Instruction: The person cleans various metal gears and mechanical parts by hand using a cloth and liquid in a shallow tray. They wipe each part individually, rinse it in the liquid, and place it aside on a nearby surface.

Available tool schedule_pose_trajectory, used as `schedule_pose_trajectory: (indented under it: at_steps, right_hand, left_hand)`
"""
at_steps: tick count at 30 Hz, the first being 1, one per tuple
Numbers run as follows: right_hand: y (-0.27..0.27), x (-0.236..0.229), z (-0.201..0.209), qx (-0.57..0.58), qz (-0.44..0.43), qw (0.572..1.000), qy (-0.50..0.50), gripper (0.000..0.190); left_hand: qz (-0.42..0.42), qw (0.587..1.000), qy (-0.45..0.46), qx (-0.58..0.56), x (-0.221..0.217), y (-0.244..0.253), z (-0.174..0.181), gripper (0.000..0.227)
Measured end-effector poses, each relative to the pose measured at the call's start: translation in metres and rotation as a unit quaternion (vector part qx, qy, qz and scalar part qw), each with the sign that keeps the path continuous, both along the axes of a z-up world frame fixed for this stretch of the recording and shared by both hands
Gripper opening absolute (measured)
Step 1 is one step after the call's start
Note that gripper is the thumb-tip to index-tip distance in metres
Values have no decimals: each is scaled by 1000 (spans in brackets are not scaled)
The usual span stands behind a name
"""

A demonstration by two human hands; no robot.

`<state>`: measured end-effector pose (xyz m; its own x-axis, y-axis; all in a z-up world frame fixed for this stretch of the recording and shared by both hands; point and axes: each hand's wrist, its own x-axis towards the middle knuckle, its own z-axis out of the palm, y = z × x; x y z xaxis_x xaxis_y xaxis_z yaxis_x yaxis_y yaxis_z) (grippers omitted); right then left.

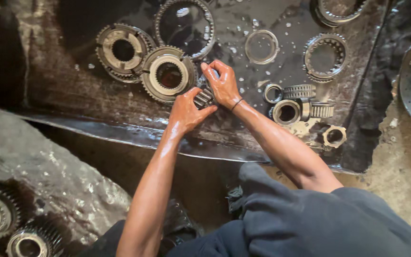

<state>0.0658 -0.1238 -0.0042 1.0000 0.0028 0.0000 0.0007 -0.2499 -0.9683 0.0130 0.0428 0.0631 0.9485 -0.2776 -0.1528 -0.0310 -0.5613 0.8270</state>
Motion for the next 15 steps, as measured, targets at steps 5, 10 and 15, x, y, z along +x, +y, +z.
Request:
schedule_pose_trajectory:
  at_steps: [5, 10, 15]
  right_hand:
    - [7, -23, 58, -54, -4, 998, -42, 27]
    - [-1, -44, 79, -64, 123, 971, -195, 23]
    - [9, -1, 47, -193, 179, 964, -38, 29]
  left_hand:
    - [23, 998, 35, -43, -2, 1, 8, 35]
    - [-28, 998, 24, -48, 1, 8, 3, 35]
    - [-12, 998, 63, -3, 4, 9, 3, 38]
